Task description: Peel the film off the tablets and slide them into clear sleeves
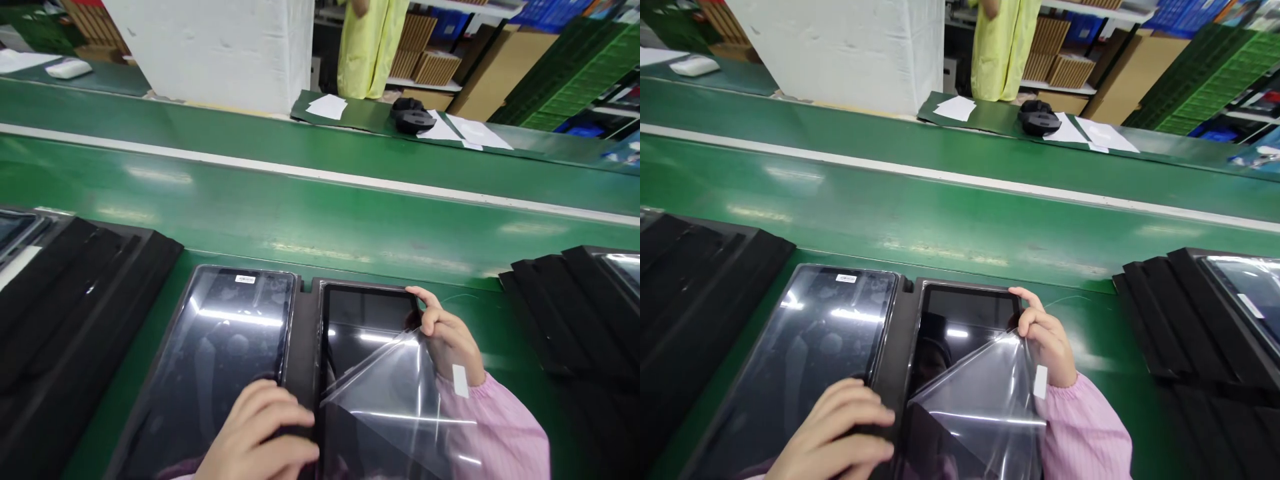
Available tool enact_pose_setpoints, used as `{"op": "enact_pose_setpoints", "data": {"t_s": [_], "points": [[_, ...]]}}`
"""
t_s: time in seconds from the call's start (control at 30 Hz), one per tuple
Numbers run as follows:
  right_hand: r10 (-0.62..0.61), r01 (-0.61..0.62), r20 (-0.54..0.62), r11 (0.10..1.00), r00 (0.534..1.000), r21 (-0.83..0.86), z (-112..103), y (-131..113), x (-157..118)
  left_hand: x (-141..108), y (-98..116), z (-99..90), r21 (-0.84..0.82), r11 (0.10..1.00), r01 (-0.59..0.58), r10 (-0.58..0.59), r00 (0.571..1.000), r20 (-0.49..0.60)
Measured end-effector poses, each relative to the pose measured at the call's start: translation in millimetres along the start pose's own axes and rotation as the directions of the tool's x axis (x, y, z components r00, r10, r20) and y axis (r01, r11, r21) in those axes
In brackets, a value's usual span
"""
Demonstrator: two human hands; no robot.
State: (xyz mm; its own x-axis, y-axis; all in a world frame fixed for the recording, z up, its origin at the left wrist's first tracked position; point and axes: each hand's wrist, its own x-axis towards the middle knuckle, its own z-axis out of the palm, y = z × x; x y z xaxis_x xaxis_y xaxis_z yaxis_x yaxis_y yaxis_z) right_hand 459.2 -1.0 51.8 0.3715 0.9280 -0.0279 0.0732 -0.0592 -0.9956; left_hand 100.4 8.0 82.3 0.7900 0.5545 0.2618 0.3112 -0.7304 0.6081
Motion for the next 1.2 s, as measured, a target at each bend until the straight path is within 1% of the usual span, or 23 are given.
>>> {"op": "enact_pose_setpoints", "data": {"t_s": [0.03,0.07,0.1,0.13,0.2,0.3,0.37,0.57,0.7,0.8,0.9,0.97,1.1,1.2], "points": [[0.004,-0.004,-0.006,1.000,1.000,0.008,-0.1,0.5,0.4,-1.8,0.1,2.6,0.065,0.996,0.069,-0.062,0.993,-0.097],[0.010,-0.009,-0.009,1.000,1.000,0.022,0.2,0.9,0.7,-2.9,0.6,5.4,0.123,0.981,0.151,-0.129,0.977,-0.169],[0.014,-0.013,-0.008,0.999,1.000,0.041,0.8,1.2,1.0,-3.2,1.5,8.0,0.169,0.960,0.222,-0.184,0.959,-0.215],[0.014,-0.013,-0.010,0.998,1.000,0.060,1.6,1.5,1.2,-2.7,2.9,10.3,0.205,0.939,0.276,-0.226,0.945,-0.238],[0.015,-0.012,-0.030,0.996,0.999,0.089,3.5,2.4,1.7,-0.3,6.3,13.2,0.256,0.912,0.321,-0.261,0.935,-0.240],[0.027,-0.024,-0.042,0.996,0.999,0.081,4.7,4.9,3.4,3.5,11.1,14.6,0.293,0.905,0.309,-0.258,0.945,-0.202],[0.028,-0.027,-0.020,0.998,0.999,0.062,3.8,7.6,5.3,4.7,13.0,14.6,0.308,0.906,0.290,-0.250,0.954,-0.163],[-0.045,0.046,-0.012,0.995,0.999,0.089,4.2,13.6,9.2,5.9,14.7,15.1,0.344,0.911,0.229,-0.222,0.973,-0.062],[-0.066,0.069,-0.036,0.993,0.997,0.098,10.4,10.8,9.6,7.0,14.7,16.1,0.339,0.925,0.175,-0.176,0.984,-0.027],[-0.069,0.072,-0.034,0.992,0.997,0.105,12.9,9.2,10.6,7.7,16.2,16.2,0.344,0.924,0.170,-0.174,0.985,-0.019],[-0.072,0.075,-0.025,0.991,0.997,0.109,12.3,10.7,12.3,9.0,21.8,18.0,0.293,0.930,0.221,-0.226,0.974,-0.017],[-0.077,0.080,-0.028,0.992,0.997,0.098,11.8,13.4,13.5,10.2,27.3,21.8,0.214,0.936,0.278,-0.281,0.960,-0.020],[-0.130,0.133,-0.053,0.990,0.990,0.044,15.4,18.9,14.0,11.3,35.3,34.7,0.000,0.921,0.389,-0.388,0.920,-0.054],[-0.195,0.193,-0.082,0.981,0.977,-0.035,20.5,19.1,11.5,12.1,36.4,39.0,-0.197,0.860,0.472,-0.489,0.871,-0.051]]}}
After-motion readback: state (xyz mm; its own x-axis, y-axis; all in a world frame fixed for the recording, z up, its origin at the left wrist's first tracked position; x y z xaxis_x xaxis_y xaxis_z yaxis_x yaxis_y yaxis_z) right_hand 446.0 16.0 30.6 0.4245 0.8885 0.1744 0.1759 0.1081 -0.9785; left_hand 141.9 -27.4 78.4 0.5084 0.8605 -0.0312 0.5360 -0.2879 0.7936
